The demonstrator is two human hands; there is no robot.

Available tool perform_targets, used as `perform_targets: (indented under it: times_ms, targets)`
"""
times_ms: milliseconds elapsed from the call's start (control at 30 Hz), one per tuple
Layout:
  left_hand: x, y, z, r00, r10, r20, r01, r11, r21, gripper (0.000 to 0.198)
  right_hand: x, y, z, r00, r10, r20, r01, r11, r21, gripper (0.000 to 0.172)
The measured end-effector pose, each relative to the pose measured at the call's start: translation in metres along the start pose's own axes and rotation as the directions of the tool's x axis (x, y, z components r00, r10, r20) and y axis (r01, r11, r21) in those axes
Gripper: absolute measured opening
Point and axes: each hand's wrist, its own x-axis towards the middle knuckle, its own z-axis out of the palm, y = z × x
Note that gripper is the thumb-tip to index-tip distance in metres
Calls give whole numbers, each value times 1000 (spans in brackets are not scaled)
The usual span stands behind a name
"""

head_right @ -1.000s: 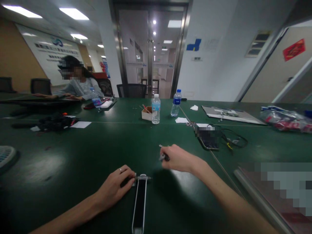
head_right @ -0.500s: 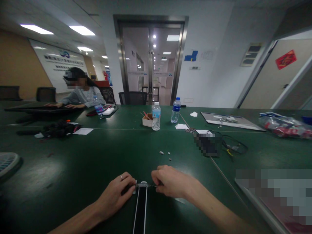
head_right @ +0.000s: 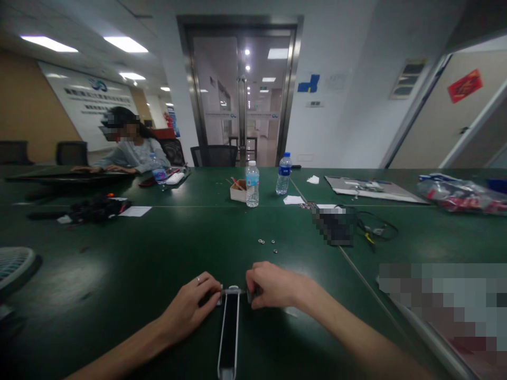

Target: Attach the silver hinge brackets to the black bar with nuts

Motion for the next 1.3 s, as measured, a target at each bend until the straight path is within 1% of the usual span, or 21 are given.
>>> perform_targets:
  times_ms: [100, 300, 433, 633, 800, 933, 1067, 1133, 1233, 1300]
  targets:
    - [-1, -2, 1, 1000, -4, 5, 4, 1000, -4, 18, 1, 1, 1, 1000, -22, -2, 22, 1000, 22, 25]
    - [0, -2, 1, 1000, 3, 1, -3, 1000, -6, 17, 3, 2, 3, 997, -52, -51, 54, 998, 41, 15]
    - [0, 1, -1, 1000, 4, 4, -4, 1000, -7, 17, 4, 3, 5, 994, -76, -80, 79, 996, 32, 14]
    - [0, 0, -1, 1000, -2, 9, 3, 1000, -31, 17, 5, 5, 7, 992, -86, -88, 89, 996, 31, 13]
    - [2, -3, 0, 997, -72, -31, 72, 997, -23, 18, 10, 4, 12, 986, -63, -154, 67, 998, 18, 14]
    - [4, -3, 0, 990, -119, -76, 115, 992, -53, 19, 14, 4, 15, 972, -72, -223, 70, 997, -17, 17]
    - [4, -2, -2, 989, -132, -70, 127, 990, -68, 20, 17, 17, 8, 962, -102, -253, 92, 995, -49, 21]
    - [4, -3, -2, 989, -132, -64, 127, 989, -78, 20, 19, 32, 2, 947, -66, -316, 43, 996, -79, 24]
    - [3, -4, -2, 989, -127, -73, 121, 989, -89, 20, 22, 60, -7, 899, 74, -432, -140, 983, -123, 26]
    - [3, -5, -2, 988, -128, -87, 120, 988, -93, 19, 22, 77, -11, 877, 149, -456, -233, 963, -133, 27]
